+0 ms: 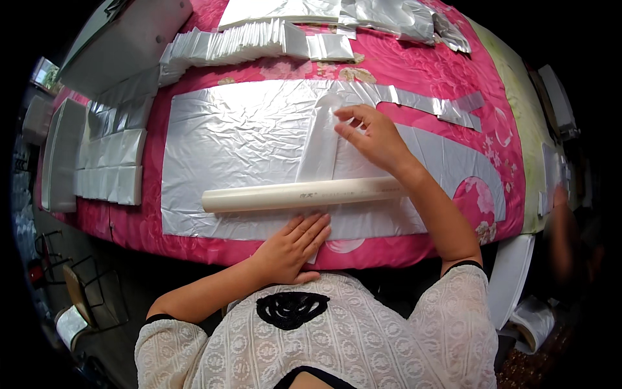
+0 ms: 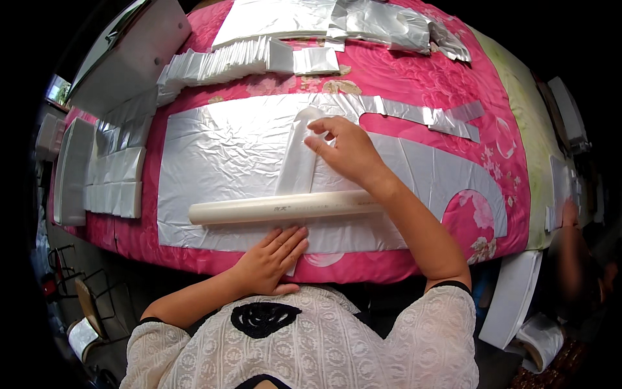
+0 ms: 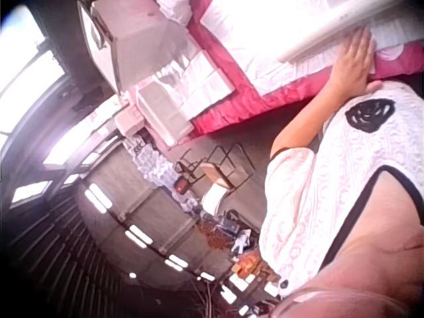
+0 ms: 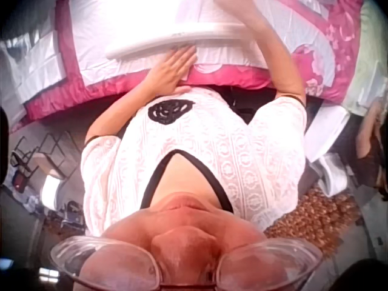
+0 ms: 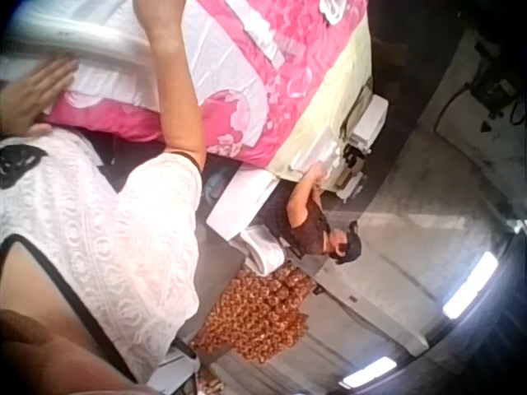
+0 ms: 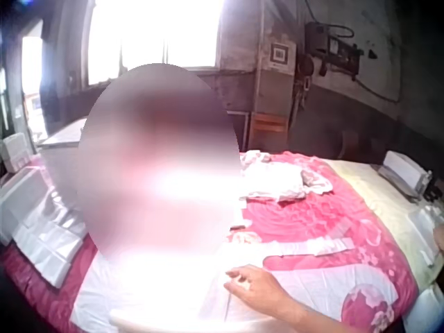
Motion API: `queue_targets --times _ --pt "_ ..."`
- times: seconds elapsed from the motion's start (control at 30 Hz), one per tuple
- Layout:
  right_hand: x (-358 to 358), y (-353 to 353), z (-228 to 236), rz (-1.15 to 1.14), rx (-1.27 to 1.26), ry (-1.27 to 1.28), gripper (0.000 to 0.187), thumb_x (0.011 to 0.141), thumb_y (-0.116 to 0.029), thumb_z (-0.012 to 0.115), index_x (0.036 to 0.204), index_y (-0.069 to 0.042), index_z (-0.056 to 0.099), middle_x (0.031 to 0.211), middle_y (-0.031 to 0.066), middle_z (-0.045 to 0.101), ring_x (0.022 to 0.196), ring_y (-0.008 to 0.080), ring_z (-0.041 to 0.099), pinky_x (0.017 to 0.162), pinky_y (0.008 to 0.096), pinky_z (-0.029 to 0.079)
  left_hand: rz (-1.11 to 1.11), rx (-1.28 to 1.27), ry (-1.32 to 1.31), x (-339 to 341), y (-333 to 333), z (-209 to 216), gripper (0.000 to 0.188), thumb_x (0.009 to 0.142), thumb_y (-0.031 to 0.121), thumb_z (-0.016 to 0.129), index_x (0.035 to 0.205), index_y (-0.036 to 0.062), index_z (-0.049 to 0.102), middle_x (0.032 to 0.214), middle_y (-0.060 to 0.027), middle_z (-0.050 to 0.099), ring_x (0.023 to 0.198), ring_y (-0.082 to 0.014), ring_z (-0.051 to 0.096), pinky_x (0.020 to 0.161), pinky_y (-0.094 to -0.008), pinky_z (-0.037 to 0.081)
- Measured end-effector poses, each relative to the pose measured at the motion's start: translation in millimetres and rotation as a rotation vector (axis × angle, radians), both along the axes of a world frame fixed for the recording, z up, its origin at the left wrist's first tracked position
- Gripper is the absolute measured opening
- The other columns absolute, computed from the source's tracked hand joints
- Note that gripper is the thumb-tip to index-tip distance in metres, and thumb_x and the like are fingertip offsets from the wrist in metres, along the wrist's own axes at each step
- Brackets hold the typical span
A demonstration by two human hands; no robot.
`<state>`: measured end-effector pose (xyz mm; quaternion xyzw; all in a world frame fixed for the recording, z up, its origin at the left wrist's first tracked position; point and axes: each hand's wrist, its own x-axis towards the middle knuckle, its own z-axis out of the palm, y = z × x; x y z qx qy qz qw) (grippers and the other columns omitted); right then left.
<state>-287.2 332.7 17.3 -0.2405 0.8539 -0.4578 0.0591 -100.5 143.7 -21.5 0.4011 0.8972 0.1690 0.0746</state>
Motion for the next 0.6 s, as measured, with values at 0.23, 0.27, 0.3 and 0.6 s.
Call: queue_targets --times 0.23,0.27,0.3,0.6 --pt "98 9 -17 0.328 0.281 0.361 0.052 0.071 -0.013 0.068 0.121 -0.010 0.053 0.108 0.0084 0.058 0.099 0.0281 0.054 0.085 0.0398 0.041 0.095 -0.035 0.024 17 19 -2 0.082 0.080 0.056 0.046 0.131 -0.0078 0.033 0.140 -0.0240 0.028 0.133 -0.0352 0.024 0.109 -0.0448 0.016" --pt "94 8 -18 0.322 0.281 0.376 0.052 0.071 -0.013 0.068 0.121 -0.011 0.053 0.108 0.0083 0.058 0.098 0.0278 0.054 0.085 0.0397 0.042 0.109 -0.032 0.024 19 20 -3 0.082 0.081 0.055 0.046 0.131 -0.0077 0.033 0.141 -0.0238 0.028 0.133 -0.0353 0.023 0.109 -0.0447 0.016" --pt "83 6 -17 0.312 0.279 0.391 0.051 0.071 -0.012 0.067 0.121 -0.012 0.053 0.108 0.0081 0.058 0.098 0.0275 0.054 0.084 0.0396 0.042 0.114 -0.034 0.021 19 22 -2 0.082 0.081 0.055 0.046 0.131 -0.0076 0.033 0.141 -0.0237 0.027 0.133 -0.0353 0.023 0.109 -0.0446 0.016" --pt "-58 -22 -23 0.063 0.391 0.446 0.042 0.074 -0.015 0.066 0.116 -0.012 0.058 0.107 0.0057 0.061 0.097 0.0260 0.055 0.087 0.0376 0.043 0.110 0.001 0.033 20 21 -3 0.073 0.081 0.043 0.054 0.132 -0.0057 0.034 0.142 -0.0206 0.028 0.133 -0.0329 0.024 0.109 -0.0432 0.018"
